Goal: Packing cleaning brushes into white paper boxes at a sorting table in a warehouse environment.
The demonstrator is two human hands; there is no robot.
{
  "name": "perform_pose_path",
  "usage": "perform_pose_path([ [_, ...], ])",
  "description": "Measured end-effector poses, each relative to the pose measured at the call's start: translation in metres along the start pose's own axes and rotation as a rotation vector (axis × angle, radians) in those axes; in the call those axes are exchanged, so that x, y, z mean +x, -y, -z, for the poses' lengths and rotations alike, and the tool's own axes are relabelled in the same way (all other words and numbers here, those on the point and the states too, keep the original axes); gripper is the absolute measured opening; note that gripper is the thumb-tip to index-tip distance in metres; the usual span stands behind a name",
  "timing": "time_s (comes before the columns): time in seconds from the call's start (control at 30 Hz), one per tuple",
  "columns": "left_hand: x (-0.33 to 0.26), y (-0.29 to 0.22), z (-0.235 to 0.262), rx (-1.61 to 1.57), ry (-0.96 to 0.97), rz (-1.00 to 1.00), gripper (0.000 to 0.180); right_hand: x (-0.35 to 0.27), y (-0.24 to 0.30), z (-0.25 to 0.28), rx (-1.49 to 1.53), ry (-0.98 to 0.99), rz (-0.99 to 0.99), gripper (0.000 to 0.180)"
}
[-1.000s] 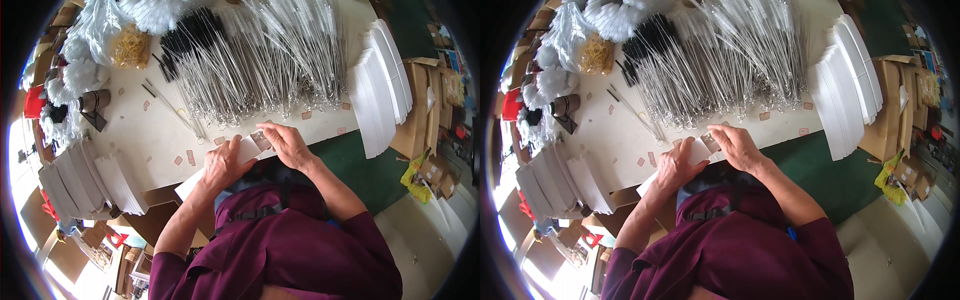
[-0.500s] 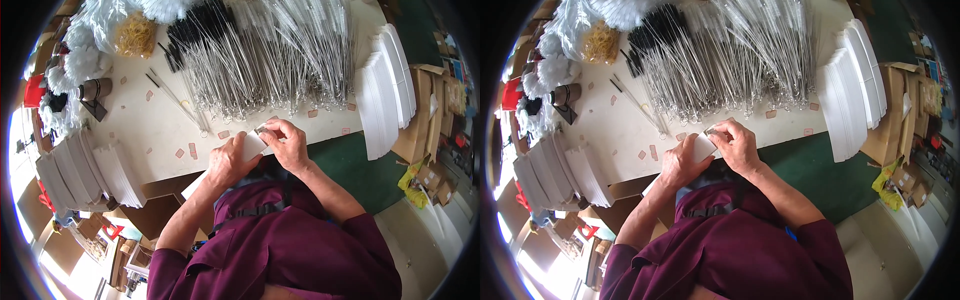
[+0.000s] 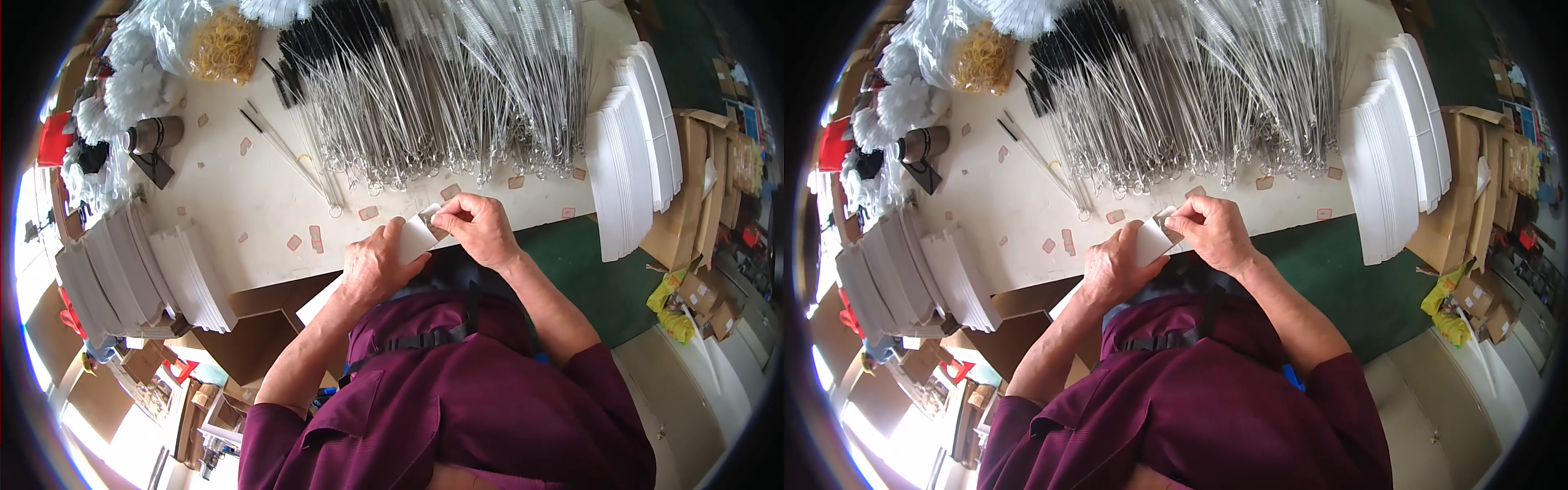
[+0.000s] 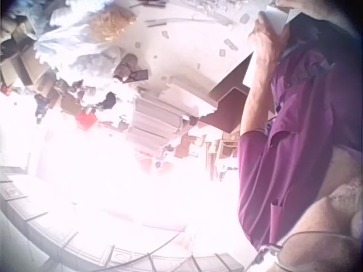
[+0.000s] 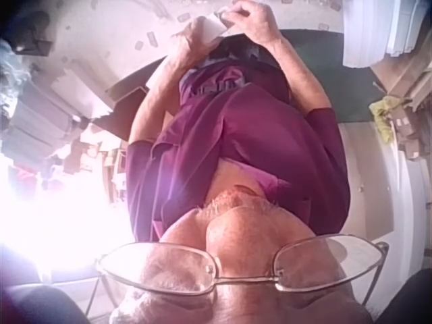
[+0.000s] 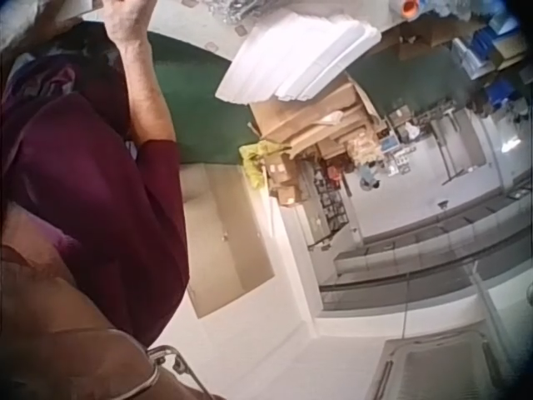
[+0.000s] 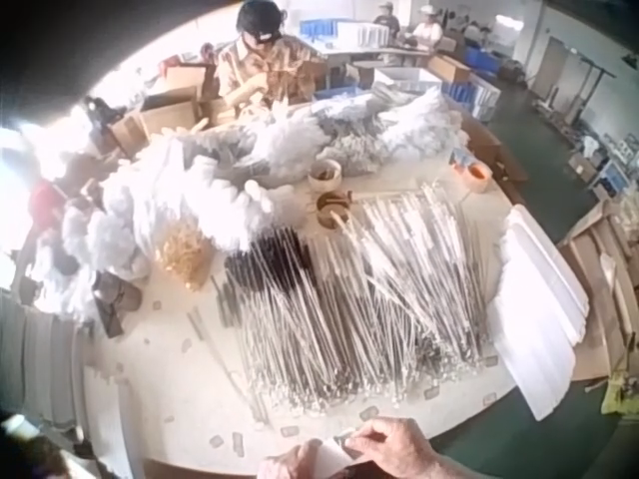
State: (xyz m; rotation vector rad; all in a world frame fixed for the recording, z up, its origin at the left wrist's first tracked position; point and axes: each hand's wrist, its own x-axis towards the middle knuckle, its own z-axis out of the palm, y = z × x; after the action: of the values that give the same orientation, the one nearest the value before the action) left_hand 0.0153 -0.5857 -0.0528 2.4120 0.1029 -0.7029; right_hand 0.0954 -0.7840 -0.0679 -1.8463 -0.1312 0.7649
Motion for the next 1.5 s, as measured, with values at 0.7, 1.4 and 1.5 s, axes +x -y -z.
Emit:
perform_pose_path([
  [0.7, -0.006, 0.001, -0.005, -0.064, -0.021, -0.016, 0.059, -0.013, -0.007, -0.007, -0.111, 0.034, 0.327, 0.018],
  [1.4, -0.008, -0.001, -0.010, -0.438, -0.075, -0.002, 0.072, -0.031, 0.012, -0.025, 0.413, -0.010, -0.143, 0.022],
  [1.5, -0.008, 0.000, -0.010, -0.400, -0.096, -0.032, 0.067, -0.028, 0.006, -0.021, 0.375, 0.011, -0.189, 0.017],
])
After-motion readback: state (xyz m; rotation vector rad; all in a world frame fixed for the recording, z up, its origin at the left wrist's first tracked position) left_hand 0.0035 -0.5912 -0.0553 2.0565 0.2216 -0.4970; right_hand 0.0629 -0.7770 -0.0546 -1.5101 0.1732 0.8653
